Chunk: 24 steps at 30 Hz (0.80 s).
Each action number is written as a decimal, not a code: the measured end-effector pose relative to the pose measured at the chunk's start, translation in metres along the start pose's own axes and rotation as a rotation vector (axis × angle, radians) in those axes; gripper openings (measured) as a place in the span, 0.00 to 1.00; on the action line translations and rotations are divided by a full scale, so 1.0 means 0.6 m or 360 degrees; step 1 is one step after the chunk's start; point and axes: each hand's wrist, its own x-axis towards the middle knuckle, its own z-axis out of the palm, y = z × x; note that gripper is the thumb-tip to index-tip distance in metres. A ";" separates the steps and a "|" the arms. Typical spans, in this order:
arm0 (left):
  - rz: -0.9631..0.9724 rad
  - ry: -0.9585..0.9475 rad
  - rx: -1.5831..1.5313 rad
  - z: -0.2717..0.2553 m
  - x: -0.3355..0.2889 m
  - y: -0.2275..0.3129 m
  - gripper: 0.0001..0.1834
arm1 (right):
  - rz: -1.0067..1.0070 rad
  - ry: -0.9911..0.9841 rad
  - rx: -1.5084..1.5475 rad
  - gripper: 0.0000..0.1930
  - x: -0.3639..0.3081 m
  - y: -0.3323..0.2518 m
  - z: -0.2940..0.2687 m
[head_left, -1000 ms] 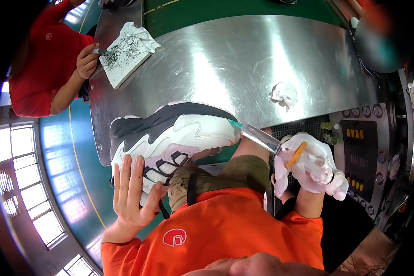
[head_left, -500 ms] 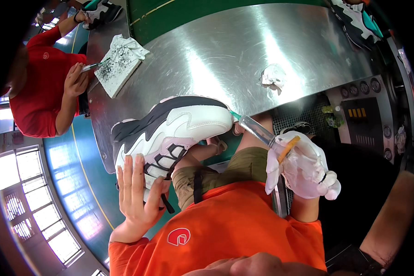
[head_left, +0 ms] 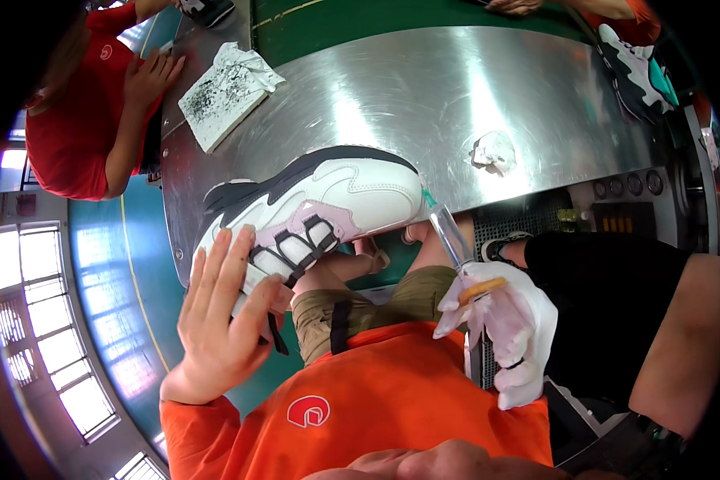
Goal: The person uses a syringe to apply a teal-colored adhesive to the seams of a white and pink sneaker. They hold the shoe with one hand and carefully dispense the glue along the edges of the sole and upper. The person rotates the shoe to access different areas and places it on a metal table alongside other similar sneakers.
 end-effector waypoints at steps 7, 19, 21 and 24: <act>-0.0070 -0.0128 -0.0264 -0.027 0.065 -0.029 0.23 | -0.0104 0.0160 0.0017 0.54 0.017 0.027 -0.011; -0.0269 -0.0594 -0.0899 -0.024 0.172 -0.114 0.32 | -0.0489 -0.0231 -0.0335 0.52 0.063 0.134 -0.096; -0.0267 -0.0591 -0.0971 -0.016 0.188 -0.119 0.31 | -0.0527 -0.0195 -0.0408 0.51 0.073 0.130 -0.095; -0.0301 -0.0653 -0.1052 -0.008 0.210 -0.129 0.31 | -0.0717 -0.0127 -0.0513 0.49 0.083 0.143 -0.099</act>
